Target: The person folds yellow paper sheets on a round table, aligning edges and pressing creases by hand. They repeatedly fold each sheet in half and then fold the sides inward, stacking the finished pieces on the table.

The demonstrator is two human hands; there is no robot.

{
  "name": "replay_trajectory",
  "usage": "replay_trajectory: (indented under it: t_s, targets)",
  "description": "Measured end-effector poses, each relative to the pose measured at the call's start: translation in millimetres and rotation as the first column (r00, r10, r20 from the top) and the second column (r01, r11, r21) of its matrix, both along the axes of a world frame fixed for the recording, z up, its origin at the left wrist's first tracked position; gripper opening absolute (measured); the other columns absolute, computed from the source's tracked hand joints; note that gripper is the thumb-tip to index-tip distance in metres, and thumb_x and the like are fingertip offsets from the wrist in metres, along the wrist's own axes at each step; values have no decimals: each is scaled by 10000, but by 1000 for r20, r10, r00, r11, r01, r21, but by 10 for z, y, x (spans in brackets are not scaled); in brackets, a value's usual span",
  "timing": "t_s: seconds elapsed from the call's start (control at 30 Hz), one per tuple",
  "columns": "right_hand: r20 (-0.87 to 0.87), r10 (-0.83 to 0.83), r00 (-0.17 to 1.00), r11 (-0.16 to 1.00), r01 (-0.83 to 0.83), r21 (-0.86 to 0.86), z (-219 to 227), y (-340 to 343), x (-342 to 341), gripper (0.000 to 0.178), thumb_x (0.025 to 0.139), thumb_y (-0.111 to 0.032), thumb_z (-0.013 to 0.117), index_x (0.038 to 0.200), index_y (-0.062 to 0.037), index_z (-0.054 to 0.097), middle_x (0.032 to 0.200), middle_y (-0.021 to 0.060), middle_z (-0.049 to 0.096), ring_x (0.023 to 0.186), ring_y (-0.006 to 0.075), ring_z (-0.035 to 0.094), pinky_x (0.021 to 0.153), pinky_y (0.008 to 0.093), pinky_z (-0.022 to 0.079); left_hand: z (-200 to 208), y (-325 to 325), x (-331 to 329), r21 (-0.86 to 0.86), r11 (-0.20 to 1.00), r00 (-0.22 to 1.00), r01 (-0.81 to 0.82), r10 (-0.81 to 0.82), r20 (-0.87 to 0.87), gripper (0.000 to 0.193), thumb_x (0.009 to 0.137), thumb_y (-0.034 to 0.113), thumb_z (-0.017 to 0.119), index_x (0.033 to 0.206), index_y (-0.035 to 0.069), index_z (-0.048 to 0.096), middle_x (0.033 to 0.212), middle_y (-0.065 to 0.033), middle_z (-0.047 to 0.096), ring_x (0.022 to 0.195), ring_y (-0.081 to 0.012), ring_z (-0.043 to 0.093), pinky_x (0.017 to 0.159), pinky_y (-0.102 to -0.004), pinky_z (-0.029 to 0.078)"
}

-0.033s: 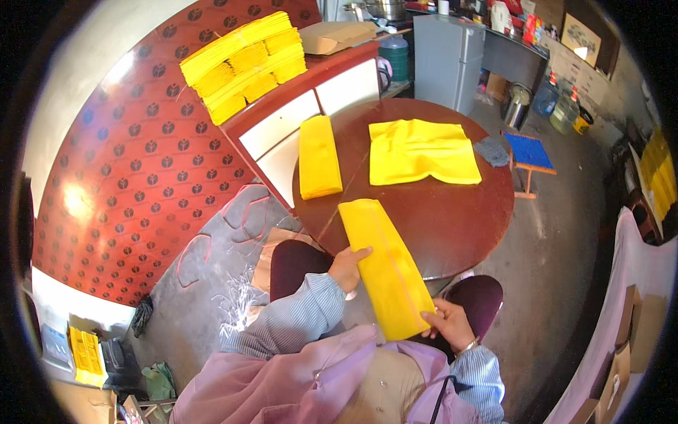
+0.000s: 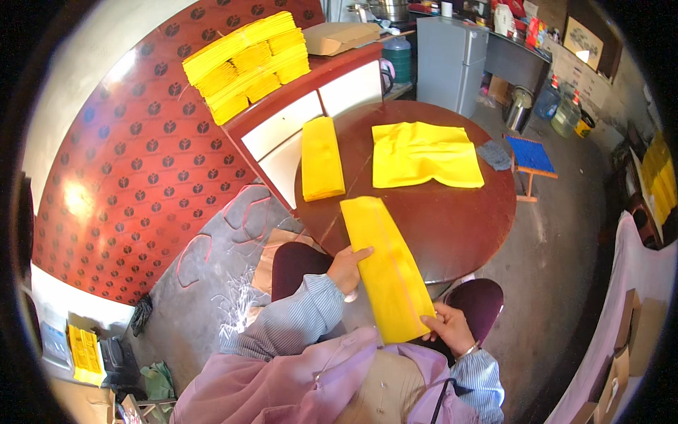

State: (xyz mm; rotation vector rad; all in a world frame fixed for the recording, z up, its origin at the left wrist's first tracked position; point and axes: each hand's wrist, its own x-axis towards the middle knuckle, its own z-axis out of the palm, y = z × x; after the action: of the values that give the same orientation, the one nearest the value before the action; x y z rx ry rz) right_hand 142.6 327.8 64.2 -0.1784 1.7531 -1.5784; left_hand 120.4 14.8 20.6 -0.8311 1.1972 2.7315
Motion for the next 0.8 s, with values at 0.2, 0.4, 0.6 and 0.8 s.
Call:
replay_trajectory:
  t_s: [0.2,0.4,0.6,0.8]
  targets:
    - [-65,15,998,997,-20,-72,162,-1009,-410,328,1058,-218,703,1315,-13,706,936,-3,739,745,48,652,665,222,518,620,-1131,-528,-162,982,927,100,-151,-343,381,1037,57,653,1404,-26,591,1342,-150,713,1197,-287,709,1062,-408,560]
    - [-252,25,967,964,-90,-249,292,-2562,-1417,310,1059,-235,692,1274,-14,716,927,7,735,710,67,667,621,220,494,1133,-2716,-1596,-335,941,903,59,-193,-384,409,1044,90,653,1419,-50,564,1361,-178,703,1192,-274,725,1028,-393,597]
    - [-77,60,995,972,-75,-221,-45,-3462,-2307,274,1059,-256,692,1172,-9,734,720,9,684,558,85,648,488,236,415,620,-3484,-2535,-339,936,946,95,-191,-260,507,1042,96,651,1495,-68,494,1426,-211,657,1235,-297,702,1082,-388,567]
    - [-28,62,998,988,-65,-140,-511,-3564,-2442,262,1062,-265,688,1161,-25,723,708,-14,670,532,95,668,478,219,395,-73,-3500,-2680,-417,908,997,51,-70,-31,533,1034,69,658,1503,-88,460,1449,-227,626,1283,-324,667,1132,-375,529]
